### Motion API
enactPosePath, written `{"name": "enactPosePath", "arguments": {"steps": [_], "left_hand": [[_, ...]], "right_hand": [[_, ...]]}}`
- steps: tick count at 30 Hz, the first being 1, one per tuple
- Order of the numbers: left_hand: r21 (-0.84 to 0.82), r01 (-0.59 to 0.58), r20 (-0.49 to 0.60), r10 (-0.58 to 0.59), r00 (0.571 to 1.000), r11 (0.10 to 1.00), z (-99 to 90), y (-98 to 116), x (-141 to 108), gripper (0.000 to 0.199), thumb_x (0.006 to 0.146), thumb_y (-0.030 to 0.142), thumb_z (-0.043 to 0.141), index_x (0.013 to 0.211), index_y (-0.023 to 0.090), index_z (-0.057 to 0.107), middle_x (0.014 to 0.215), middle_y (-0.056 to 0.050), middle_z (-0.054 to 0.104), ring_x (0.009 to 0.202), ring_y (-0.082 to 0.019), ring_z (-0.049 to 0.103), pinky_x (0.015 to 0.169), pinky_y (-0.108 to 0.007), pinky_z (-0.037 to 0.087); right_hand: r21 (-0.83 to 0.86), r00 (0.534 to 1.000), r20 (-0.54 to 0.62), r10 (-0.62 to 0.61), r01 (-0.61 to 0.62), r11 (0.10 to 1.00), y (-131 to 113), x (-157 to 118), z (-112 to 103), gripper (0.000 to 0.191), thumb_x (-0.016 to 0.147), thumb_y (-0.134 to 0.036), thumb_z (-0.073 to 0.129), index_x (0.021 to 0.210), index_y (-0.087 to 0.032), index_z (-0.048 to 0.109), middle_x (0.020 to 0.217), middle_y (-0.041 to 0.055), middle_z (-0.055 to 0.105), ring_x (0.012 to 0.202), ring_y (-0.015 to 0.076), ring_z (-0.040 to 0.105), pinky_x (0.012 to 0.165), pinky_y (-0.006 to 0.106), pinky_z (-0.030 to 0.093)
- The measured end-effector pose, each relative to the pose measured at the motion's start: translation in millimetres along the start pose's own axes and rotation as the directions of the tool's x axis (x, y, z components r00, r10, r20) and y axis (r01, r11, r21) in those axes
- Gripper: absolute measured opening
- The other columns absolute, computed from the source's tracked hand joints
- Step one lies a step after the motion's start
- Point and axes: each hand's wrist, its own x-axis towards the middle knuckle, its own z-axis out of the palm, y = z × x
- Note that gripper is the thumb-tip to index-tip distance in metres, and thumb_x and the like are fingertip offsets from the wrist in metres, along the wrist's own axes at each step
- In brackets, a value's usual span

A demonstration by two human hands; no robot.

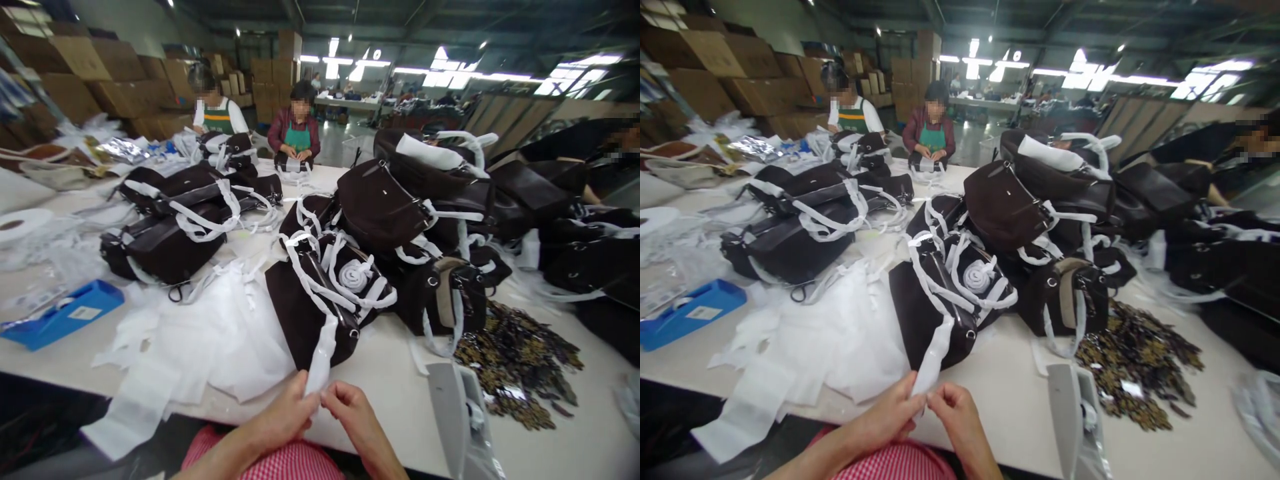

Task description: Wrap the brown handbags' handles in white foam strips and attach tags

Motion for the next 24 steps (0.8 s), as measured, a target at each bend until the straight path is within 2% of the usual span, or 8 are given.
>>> {"name": "enactPosePath", "arguments": {"steps": [3,6,9,13,17,19,21,24], "left_hand": [[0.102,-0.061,-0.050,0.066,0.997,0.993,-2.3,-5.0,1.9,0.030,0.081,0.045,0.052,0.094,0.019,0.044,0.071,0.005,0.043,0.054,-0.007,0.039,0.047,-0.019,0.029],[0.214,-0.152,-0.192,0.194,0.962,0.965,-4.5,-14.3,7.0,0.027,0.084,0.046,0.048,0.087,0.019,0.048,0.079,0.000,0.050,0.072,-0.013,0.048,0.064,-0.025,0.041],[0.241,-0.180,-0.291,0.248,0.924,0.954,-8.1,-22.9,10.8,0.029,0.089,0.044,0.038,0.086,0.019,0.050,0.086,-0.004,0.054,0.086,-0.019,0.050,0.082,-0.031,0.041],[0.242,-0.186,-0.312,0.258,0.914,0.952,-14.4,-28.2,9.1,0.031,0.091,0.044,0.034,0.091,0.019,0.052,0.094,-0.008,0.057,0.093,-0.021,0.051,0.093,-0.035,0.038],[0.302,-0.243,-0.266,0.327,0.907,0.922,-17.4,-33.9,6.2,0.035,0.089,0.048,0.039,0.099,0.018,0.053,0.105,-0.011,0.058,0.100,-0.022,0.051,0.100,-0.036,0.035],[0.325,-0.279,-0.252,0.368,0.895,0.904,-16.8,-39.3,6.6,0.044,0.091,0.048,0.035,0.117,0.015,0.049,0.121,-0.015,0.054,0.110,-0.024,0.050,0.104,-0.039,0.033],[0.332,-0.306,-0.247,0.395,0.885,0.892,-15.2,-44.8,7.2,0.058,0.092,0.048,0.032,0.136,0.011,0.033,0.140,-0.020,0.040,0.124,-0.027,0.042,0.109,-0.041,0.028],[0.283,-0.335,-0.250,0.406,0.879,0.899,-12.5,-47.9,5.6,0.073,0.092,0.049,0.031,0.147,0.006,0.009,0.148,-0.022,0.028,0.134,-0.027,0.033,0.113,-0.041,0.023]], "right_hand": [[0.002,0.999,-0.030,0.012,-0.012,1.000,1.8,2.0,3.4,0.041,0.066,-0.053,0.068,0.052,-0.018,0.051,0.048,-0.0052,0.045,0.051,0.0110,0.039,0.051,0.025,0.032],[0.034,0.997,-0.060,0.043,-0.041,0.999,5.4,6.7,9.7,0.040,0.062,-0.054,0.071,0.057,-0.020,0.050,0.046,-0.0070,0.043,0.048,0.0100,0.035,0.048,0.024,0.028],[0.064,0.995,-0.089,0.053,-0.047,0.997,9.3,12.7,17.0,0.043,0.056,-0.054,0.074,0.061,-0.022,0.046,0.044,-0.0102,0.036,0.045,0.0087,0.028,0.046,0.024,0.024],[0.056,0.995,-0.099,0.015,-0.009,0.998,13.3,18.2,23.8,0.040,0.057,-0.051,0.073,0.060,-0.022,0.046,0.049,-0.0081,0.041,0.048,0.0103,0.034,0.049,0.025,0.030],[-0.066,0.986,-0.169,-0.017,0.006,0.998,17.0,20.0,25.0,0.036,0.058,-0.048,0.074,0.058,-0.022,0.049,0.049,-0.0077,0.038,0.049,0.0117,0.033,0.050,0.027,0.029],[-0.083,0.991,-0.135,-0.020,0.009,0.996,16.7,18.8,24.9,0.036,0.061,-0.050,0.072,0.055,-0.021,0.052,0.050,-0.0050,0.043,0.053,0.0136,0.037,0.053,0.028,0.032],[-0.013,1.000,-0.028,-0.007,0.007,1.000,14.5,15.7,25.3,0.037,0.065,-0.053,0.069,0.056,-0.019,0.059,0.057,-0.0010,0.054,0.061,0.0168,0.045,0.061,0.029,0.037],[0.198,0.986,0.121,0.111,-0.133,0.971,10.0,9.9,27.0,0.028,0.065,-0.047,0.072,0.067,-0.019,0.069,0.068,0.0007,0.064,0.072,0.0192,0.052,0.069,0.029,0.041]]}}
